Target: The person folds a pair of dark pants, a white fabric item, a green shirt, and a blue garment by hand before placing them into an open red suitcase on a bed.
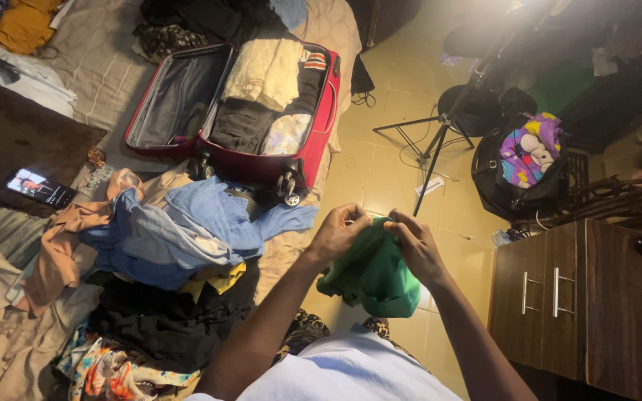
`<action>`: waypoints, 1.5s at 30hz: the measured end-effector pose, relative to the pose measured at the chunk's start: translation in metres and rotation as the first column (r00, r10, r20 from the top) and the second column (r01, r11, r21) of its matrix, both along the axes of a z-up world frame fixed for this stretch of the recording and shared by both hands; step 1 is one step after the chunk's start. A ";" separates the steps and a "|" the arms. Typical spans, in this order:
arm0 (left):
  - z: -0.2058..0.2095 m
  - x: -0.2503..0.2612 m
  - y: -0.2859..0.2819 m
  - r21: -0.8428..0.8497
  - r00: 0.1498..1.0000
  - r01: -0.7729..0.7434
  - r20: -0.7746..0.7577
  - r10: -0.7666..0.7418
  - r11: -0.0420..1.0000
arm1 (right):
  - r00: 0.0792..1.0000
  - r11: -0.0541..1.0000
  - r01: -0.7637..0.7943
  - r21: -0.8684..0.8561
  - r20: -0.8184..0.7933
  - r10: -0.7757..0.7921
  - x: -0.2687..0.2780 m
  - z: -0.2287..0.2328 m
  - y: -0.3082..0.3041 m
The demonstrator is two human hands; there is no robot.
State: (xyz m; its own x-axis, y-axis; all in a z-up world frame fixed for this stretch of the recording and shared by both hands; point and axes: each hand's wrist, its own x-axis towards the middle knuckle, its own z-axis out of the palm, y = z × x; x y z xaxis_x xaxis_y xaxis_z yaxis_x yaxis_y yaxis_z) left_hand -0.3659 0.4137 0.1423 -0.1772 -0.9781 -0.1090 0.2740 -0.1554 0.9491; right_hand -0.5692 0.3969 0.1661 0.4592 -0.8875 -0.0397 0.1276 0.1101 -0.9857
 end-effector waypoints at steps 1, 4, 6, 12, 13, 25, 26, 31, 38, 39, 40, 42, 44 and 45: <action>-0.006 -0.003 -0.001 -0.060 0.992 -0.061 0.108 0.067 0.996 | 1.000 1.000 0.002 0.000 0.000 -0.002 0.001 -0.003 0.000; -0.033 -0.018 -0.005 -0.190 0.897 -0.207 0.355 0.264 0.960 | 0.994 0.997 0.068 0.034 0.084 -0.071 0.002 -0.012 0.001; -0.060 -0.017 -0.012 -0.276 0.788 -0.285 0.477 0.388 0.918 | 0.993 0.996 0.073 -0.053 0.098 -0.068 0.003 -0.015 0.001; -0.105 0.028 -0.029 -0.423 0.543 -0.421 0.591 0.596 0.803 | 0.978 0.970 0.182 -0.160 0.134 -0.161 -0.046 -0.016 -0.005; -0.091 0.027 -0.030 -0.446 0.607 -0.435 0.497 0.620 0.783 | 0.977 0.970 0.185 -0.160 0.133 -0.165 -0.059 -0.012 -0.010; 0.094 -0.030 0.005 -0.663 0.746 -0.212 0.365 0.557 0.718 | 0.927 0.882 -0.144 -0.448 -0.373 -0.038 0.010 0.045 -0.007; 0.093 -0.023 0.003 -0.611 0.744 -0.255 0.371 0.556 0.750 | 0.950 0.838 -0.100 -0.537 -0.301 -0.080 0.017 0.046 -0.007; 0.066 -0.002 -0.008 -0.516 0.706 -0.288 0.455 0.543 0.807 | 0.918 0.889 -0.081 -0.452 -0.381 -0.110 0.033 0.052 -0.013; -0.064 0.031 -0.044 -0.540 0.550 -0.353 0.541 0.636 0.764 | 0.920 0.900 -0.057 -0.431 -0.373 -0.120 0.040 0.045 -0.012; -0.085 0.041 -0.048 -0.540 0.548 -0.357 0.539 0.639 0.762 | 0.920 0.900 -0.061 -0.432 -0.374 -0.117 0.035 0.044 -0.010; -0.103 0.058 -0.049 -0.529 0.563 -0.409 0.495 0.661 0.744 | 0.958 0.921 -0.050 -0.385 -0.278 -0.064 0.027 0.042 -0.008; -0.120 0.084 -0.045 -0.514 0.581 -0.454 0.449 0.679 0.728 | 0.984 0.941 -0.038 -0.336 -0.177 -0.024 0.012 0.037 -0.003; -0.107 0.098 -0.039 -0.499 0.414 -0.500 0.580 0.702 0.708 | 0.969 0.921 -0.048 -0.386 -0.242 -0.051 -0.003 0.036 -0.004; -0.093 0.094 -0.037 -0.500 0.416 -0.499 0.579 0.701 0.708 | 0.969 0.921 -0.047 -0.387 -0.243 -0.053 -0.007 0.037 -0.007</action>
State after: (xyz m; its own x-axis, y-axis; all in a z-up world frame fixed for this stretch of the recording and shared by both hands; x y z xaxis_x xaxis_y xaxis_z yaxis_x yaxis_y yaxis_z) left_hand -0.2714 0.3763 0.0496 0.4971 -0.8081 0.3160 -0.5301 0.0055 0.8479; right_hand -0.5764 0.3903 0.2033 0.4765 -0.8569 0.1965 -0.1221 -0.2859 -0.9505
